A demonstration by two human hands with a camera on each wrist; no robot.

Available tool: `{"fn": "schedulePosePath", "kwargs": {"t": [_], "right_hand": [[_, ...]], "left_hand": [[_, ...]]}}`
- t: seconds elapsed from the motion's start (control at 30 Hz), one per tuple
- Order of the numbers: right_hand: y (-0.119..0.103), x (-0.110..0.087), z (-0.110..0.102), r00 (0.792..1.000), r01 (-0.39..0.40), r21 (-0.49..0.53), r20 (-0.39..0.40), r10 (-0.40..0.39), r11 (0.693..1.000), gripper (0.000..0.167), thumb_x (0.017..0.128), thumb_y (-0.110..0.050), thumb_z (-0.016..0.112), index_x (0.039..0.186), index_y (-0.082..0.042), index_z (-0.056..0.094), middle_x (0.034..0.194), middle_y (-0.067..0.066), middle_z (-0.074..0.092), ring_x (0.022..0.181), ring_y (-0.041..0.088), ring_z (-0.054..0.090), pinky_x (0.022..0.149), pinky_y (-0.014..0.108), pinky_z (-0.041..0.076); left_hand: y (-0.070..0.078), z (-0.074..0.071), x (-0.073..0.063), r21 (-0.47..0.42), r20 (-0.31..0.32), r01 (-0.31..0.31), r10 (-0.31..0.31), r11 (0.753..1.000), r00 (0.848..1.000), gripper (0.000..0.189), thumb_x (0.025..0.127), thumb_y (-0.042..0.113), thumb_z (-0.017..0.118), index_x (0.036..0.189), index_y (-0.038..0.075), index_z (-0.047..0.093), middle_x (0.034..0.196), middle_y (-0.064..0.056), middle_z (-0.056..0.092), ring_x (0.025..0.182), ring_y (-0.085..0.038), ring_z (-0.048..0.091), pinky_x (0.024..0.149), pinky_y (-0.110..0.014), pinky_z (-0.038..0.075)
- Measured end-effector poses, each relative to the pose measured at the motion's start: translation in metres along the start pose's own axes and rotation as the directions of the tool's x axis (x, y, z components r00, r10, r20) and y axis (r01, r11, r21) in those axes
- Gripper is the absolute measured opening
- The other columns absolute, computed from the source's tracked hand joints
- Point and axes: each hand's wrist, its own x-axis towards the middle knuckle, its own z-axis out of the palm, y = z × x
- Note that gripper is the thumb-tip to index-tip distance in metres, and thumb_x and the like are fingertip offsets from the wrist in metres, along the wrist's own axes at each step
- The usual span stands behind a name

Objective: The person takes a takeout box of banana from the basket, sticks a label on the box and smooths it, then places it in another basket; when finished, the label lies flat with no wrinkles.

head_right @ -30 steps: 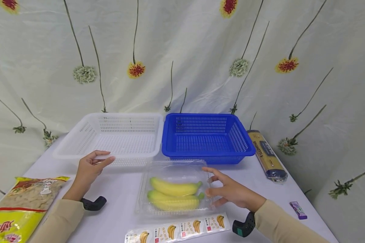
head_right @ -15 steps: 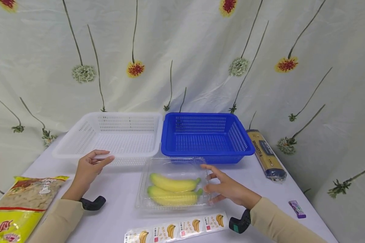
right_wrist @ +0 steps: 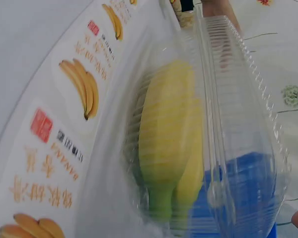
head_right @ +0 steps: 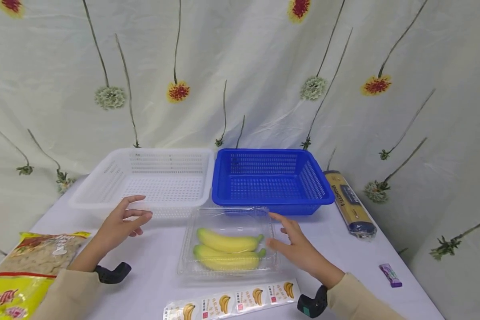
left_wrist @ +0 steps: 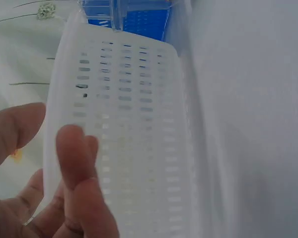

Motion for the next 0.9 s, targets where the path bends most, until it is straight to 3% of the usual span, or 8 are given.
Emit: {"fn": "schedulePosePath", "kwargs": {"t": [0.07, 0.17, 0.27, 0.4, 0.5, 0.73, 0.83, 0.9], "right_hand": [[-0.003, -0.005, 0.004, 0.997, 0.056, 0.006, -0.050, -0.056, 0.998, 0.064, 0.108, -0.016, 0.067, 0.164, -0.003, 0.038, 0.169, 0.031, 0.025, 0.152, 0.058, 0.031, 0.123, 0.074, 0.016], [-0.005, -0.010, 0.012, 0.972, 0.198, -0.043, -0.118, -0.201, 0.979, 0.058, 0.106, -0.006, 0.068, 0.158, 0.002, 0.045, 0.163, 0.029, 0.040, 0.148, 0.055, 0.040, 0.120, 0.075, 0.023], [-0.007, -0.014, 0.021, 0.918, 0.337, -0.139, -0.171, -0.357, 0.931, 0.054, 0.103, 0.001, 0.069, 0.154, -0.001, 0.051, 0.155, 0.022, 0.054, 0.141, 0.046, 0.052, 0.115, 0.072, 0.037], [-0.007, -0.017, 0.032, 0.844, 0.441, -0.260, -0.207, -0.495, 0.859, 0.057, 0.098, 0.005, 0.072, 0.150, -0.011, 0.058, 0.148, 0.011, 0.062, 0.138, 0.026, 0.057, 0.112, 0.051, 0.050], [-0.007, -0.018, 0.039, 0.814, 0.490, -0.276, -0.193, -0.547, 0.827, 0.058, 0.096, 0.007, 0.072, 0.149, -0.014, 0.059, 0.146, 0.007, 0.063, 0.138, 0.017, 0.057, 0.111, 0.037, 0.050], [-0.009, -0.017, 0.053, 0.791, 0.590, -0.133, -0.105, -0.603, 0.797, 0.051, 0.097, 0.013, 0.067, 0.145, -0.004, 0.060, 0.138, 0.015, 0.067, 0.128, 0.022, 0.066, 0.110, 0.029, 0.051], [-0.011, -0.015, 0.060, 0.778, 0.621, -0.067, -0.068, -0.624, 0.781, 0.045, 0.098, 0.015, 0.065, 0.141, 0.001, 0.060, 0.131, 0.020, 0.069, 0.121, 0.027, 0.070, 0.105, 0.032, 0.055], [-0.012, -0.015, 0.065, 0.766, 0.640, -0.044, -0.049, -0.641, 0.767, 0.041, 0.098, 0.015, 0.064, 0.138, 0.003, 0.061, 0.128, 0.020, 0.071, 0.117, 0.029, 0.072, 0.101, 0.034, 0.058]], "left_hand": [[0.004, -0.002, -0.007, 0.062, 0.045, -0.040, 0.037, 0.997, 0.998, 0.077, 0.105, 0.032, 0.074, 0.164, 0.008, 0.031, 0.129, -0.025, 0.073, 0.079, -0.027, 0.075, 0.073, -0.035, 0.054], [0.009, -0.004, -0.020, 0.127, 0.073, -0.103, 0.094, 0.987, 0.993, 0.076, 0.104, 0.032, 0.075, 0.164, 0.010, 0.033, 0.122, -0.016, 0.077, 0.085, -0.024, 0.075, 0.073, -0.035, 0.052], [0.014, -0.003, -0.032, 0.155, 0.087, -0.164, 0.152, 0.974, 0.985, 0.067, 0.104, 0.029, 0.075, 0.159, 0.010, 0.042, 0.121, -0.009, 0.077, 0.093, -0.020, 0.071, 0.073, -0.034, 0.053], [0.017, 0.001, -0.045, 0.146, 0.152, -0.214, 0.192, 0.966, 0.970, 0.051, 0.104, 0.024, 0.075, 0.147, 0.007, 0.056, 0.123, -0.009, 0.075, 0.100, -0.017, 0.068, 0.076, -0.031, 0.056], [0.017, 0.005, -0.051, 0.109, 0.238, -0.244, 0.213, 0.964, 0.948, 0.041, 0.104, 0.023, 0.075, 0.139, 0.006, 0.062, 0.123, -0.009, 0.074, 0.099, -0.015, 0.068, 0.076, -0.030, 0.057], [0.016, 0.020, -0.059, -0.007, 0.460, -0.274, 0.246, 0.962, 0.853, 0.033, 0.106, 0.024, 0.072, 0.134, 0.006, 0.066, 0.127, -0.009, 0.071, 0.099, -0.009, 0.068, 0.081, -0.029, 0.057], [0.009, 0.032, -0.056, -0.044, 0.541, -0.286, 0.264, 0.957, 0.799, 0.032, 0.106, 0.023, 0.072, 0.133, 0.007, 0.066, 0.125, -0.006, 0.070, 0.097, -0.009, 0.068, 0.081, -0.030, 0.058], [-0.010, 0.043, -0.049, -0.075, 0.590, -0.310, 0.292, 0.948, 0.753, 0.030, 0.105, 0.025, 0.074, 0.131, 0.012, 0.067, 0.123, -0.001, 0.071, 0.096, -0.009, 0.069, 0.081, -0.030, 0.058]]}}
